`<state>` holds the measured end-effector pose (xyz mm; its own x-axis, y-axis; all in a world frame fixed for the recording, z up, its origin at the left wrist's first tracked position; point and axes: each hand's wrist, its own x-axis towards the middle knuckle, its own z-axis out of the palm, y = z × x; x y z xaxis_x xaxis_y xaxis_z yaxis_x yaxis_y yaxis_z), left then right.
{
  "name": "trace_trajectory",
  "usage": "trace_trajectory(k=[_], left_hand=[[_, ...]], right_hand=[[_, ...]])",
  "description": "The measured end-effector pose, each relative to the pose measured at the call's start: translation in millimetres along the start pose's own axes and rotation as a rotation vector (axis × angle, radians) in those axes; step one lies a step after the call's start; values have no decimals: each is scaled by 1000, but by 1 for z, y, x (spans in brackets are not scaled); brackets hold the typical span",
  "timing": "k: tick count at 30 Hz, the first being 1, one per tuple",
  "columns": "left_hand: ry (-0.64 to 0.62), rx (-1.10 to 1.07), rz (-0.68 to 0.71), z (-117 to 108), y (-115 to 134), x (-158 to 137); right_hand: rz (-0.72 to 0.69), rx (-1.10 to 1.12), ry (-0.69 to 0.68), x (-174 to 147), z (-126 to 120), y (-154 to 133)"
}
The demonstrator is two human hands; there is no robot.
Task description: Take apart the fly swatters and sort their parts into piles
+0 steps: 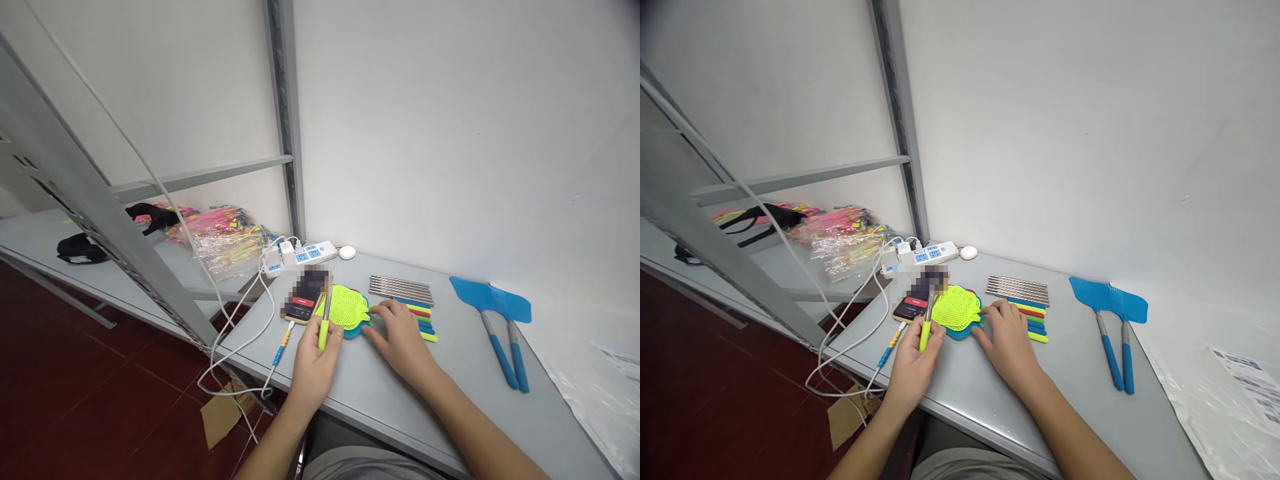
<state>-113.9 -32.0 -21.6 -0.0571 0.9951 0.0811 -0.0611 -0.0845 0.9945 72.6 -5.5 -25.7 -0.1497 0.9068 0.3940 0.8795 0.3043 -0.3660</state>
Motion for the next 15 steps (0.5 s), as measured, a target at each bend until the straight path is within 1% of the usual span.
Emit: trace_trajectory(k=[2, 4, 6, 8, 11, 15], left_hand=[[53, 225, 156, -5, 4, 6], [43, 402, 249, -8, 6, 13], [-8, 542, 292, -8, 3, 19], [-52, 632, 328, -6, -2, 22], [-92, 700, 358, -2, -11, 24], [-96, 754, 345, 0, -16, 24]], right_hand=[[5, 6, 0, -2, 1, 0], [17, 23, -3, -2, 1, 1], [29, 44, -7, -2, 2, 1], [42, 69, -4, -2, 2, 2], [71, 106, 13, -1, 2, 3], [92, 128, 21, -1, 1, 5]])
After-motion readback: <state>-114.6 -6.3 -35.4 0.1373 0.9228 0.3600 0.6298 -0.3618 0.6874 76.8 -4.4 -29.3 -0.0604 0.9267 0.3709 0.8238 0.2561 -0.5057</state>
